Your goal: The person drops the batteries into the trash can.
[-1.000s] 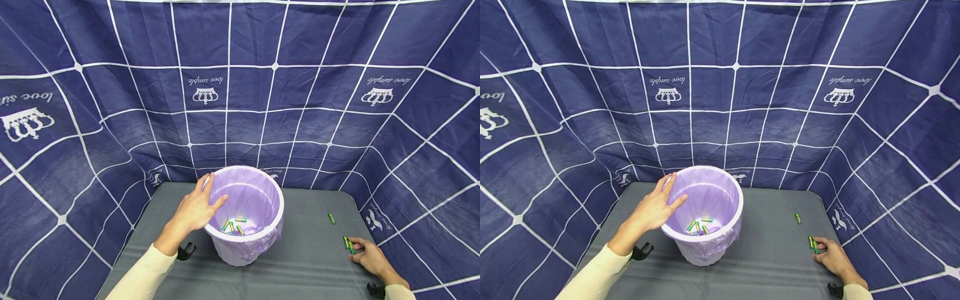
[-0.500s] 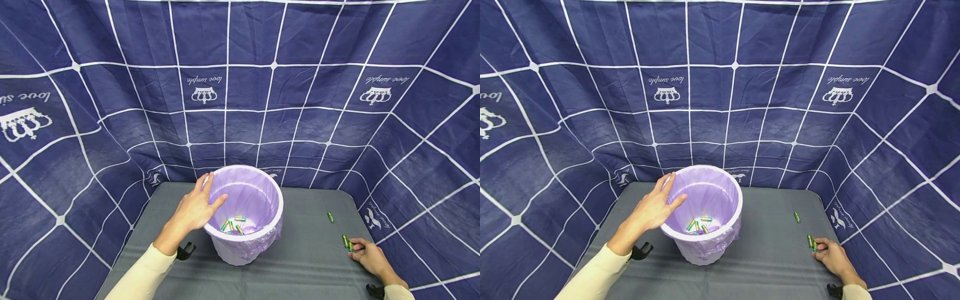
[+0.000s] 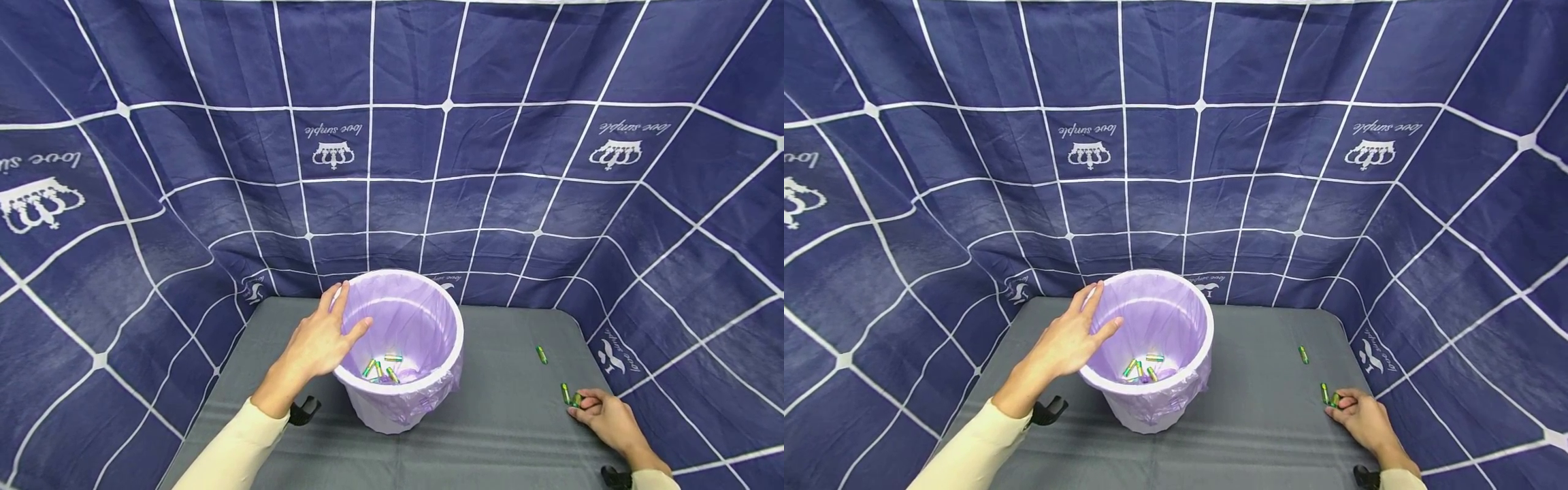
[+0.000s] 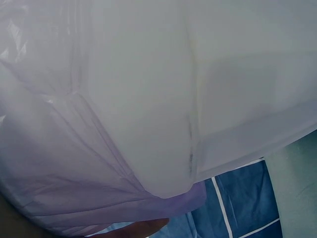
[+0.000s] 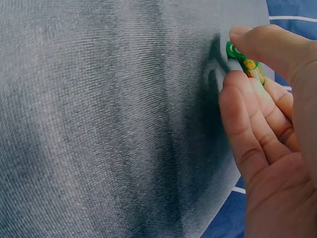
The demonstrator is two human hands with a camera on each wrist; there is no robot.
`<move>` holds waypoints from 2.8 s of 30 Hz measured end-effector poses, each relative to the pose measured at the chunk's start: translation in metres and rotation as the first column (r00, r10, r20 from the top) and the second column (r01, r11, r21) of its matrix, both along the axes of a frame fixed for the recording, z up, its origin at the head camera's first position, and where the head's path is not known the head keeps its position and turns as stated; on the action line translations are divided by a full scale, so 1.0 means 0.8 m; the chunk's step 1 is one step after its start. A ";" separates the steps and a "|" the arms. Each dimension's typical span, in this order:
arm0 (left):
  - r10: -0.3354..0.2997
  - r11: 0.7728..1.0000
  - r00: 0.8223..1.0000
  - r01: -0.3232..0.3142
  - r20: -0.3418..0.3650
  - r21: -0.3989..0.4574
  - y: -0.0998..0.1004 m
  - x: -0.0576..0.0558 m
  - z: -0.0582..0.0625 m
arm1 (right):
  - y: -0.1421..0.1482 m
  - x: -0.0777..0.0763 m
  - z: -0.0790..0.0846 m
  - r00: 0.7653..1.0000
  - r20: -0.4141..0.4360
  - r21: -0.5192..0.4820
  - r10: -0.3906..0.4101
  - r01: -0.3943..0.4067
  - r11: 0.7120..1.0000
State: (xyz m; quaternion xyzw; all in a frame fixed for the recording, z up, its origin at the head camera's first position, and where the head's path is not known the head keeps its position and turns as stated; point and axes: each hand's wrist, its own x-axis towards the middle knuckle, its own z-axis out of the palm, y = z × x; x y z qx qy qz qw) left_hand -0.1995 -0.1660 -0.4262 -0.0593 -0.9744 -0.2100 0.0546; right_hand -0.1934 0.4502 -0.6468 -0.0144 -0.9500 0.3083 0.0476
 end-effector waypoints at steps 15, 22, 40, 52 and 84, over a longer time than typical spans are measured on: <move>-0.003 1.000 1.000 0.003 -0.001 0.000 -0.004 0.002 0.002 | -0.030 -0.004 0.034 0.989 -0.144 -0.021 -0.024 0.021 1.000; 0.001 1.000 1.000 -0.001 0.002 0.009 -0.006 0.001 -0.001 | -0.053 -0.011 0.055 0.971 -0.237 -0.052 0.020 -0.033 0.998; -0.007 1.000 1.000 0.007 0.026 -0.007 0.001 -0.001 0.002 | -0.104 -0.029 0.145 0.951 -0.282 -0.017 0.129 -0.140 0.990; -0.014 1.000 0.999 0.014 0.036 -0.022 0.001 0.001 0.004 | -0.156 -0.036 0.198 0.926 -0.332 0.021 0.181 -0.185 0.983; -0.019 0.999 1.000 0.019 0.022 -0.028 0.000 0.000 0.001 | -0.309 -0.069 0.343 0.685 -0.505 0.180 0.525 -0.511 0.840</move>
